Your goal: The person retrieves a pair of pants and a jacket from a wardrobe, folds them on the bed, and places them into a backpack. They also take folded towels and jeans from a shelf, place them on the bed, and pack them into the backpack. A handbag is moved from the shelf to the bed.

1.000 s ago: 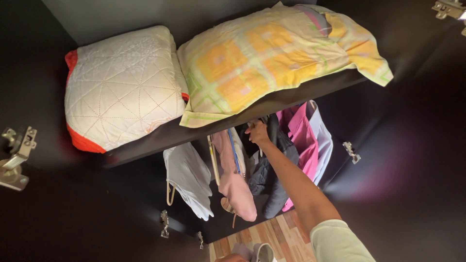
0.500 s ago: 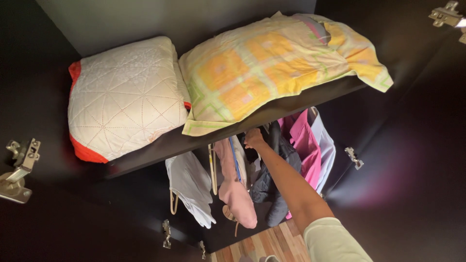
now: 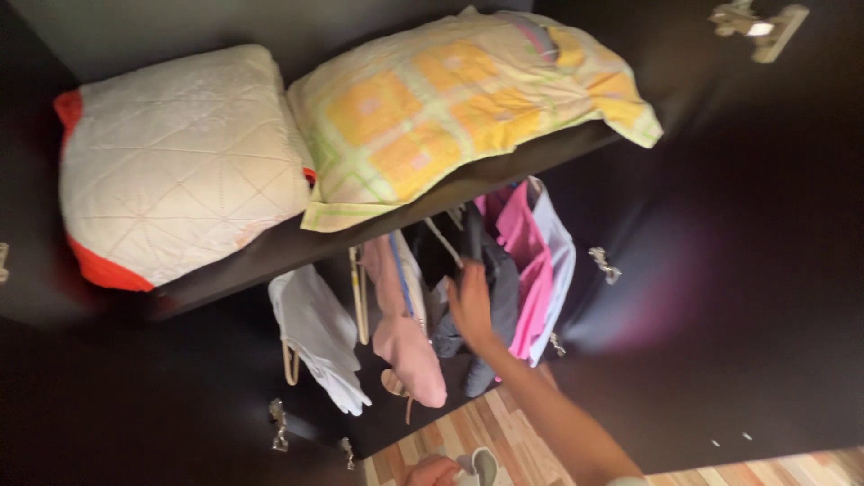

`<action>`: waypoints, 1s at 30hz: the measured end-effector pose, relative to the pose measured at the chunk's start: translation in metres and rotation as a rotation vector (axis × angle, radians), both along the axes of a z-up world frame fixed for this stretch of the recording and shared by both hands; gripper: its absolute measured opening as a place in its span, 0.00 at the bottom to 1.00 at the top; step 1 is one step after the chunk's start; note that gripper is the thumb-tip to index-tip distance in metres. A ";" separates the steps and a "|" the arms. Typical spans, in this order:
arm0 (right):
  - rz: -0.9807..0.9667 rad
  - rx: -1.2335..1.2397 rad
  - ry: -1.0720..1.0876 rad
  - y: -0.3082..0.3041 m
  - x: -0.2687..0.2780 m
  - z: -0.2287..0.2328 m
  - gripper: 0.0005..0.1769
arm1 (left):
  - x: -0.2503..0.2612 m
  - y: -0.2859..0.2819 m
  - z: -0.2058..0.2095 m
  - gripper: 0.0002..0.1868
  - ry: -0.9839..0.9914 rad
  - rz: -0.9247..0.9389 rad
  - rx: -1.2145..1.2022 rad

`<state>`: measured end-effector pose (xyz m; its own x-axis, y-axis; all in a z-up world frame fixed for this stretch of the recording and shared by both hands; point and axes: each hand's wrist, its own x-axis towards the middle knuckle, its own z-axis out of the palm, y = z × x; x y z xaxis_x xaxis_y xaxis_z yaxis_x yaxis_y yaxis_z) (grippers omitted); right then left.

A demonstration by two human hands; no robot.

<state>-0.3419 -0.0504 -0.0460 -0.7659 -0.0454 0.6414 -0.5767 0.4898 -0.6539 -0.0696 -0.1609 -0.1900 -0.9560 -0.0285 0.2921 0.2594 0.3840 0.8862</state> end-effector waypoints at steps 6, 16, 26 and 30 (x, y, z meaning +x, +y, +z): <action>0.541 -0.149 -0.777 0.092 0.161 -0.011 0.37 | 0.003 0.005 0.099 0.15 -0.157 -0.298 -0.006; 0.347 0.099 -0.698 0.215 0.275 -0.112 0.19 | 0.009 0.072 0.201 0.14 0.134 -0.314 -0.084; 0.089 -0.094 -0.556 0.334 0.336 -0.121 0.14 | -0.005 0.100 0.240 0.11 0.303 -0.194 -0.153; -0.054 -0.082 -0.542 0.353 0.355 -0.087 0.13 | -0.019 0.110 0.228 0.14 0.349 -0.061 -0.308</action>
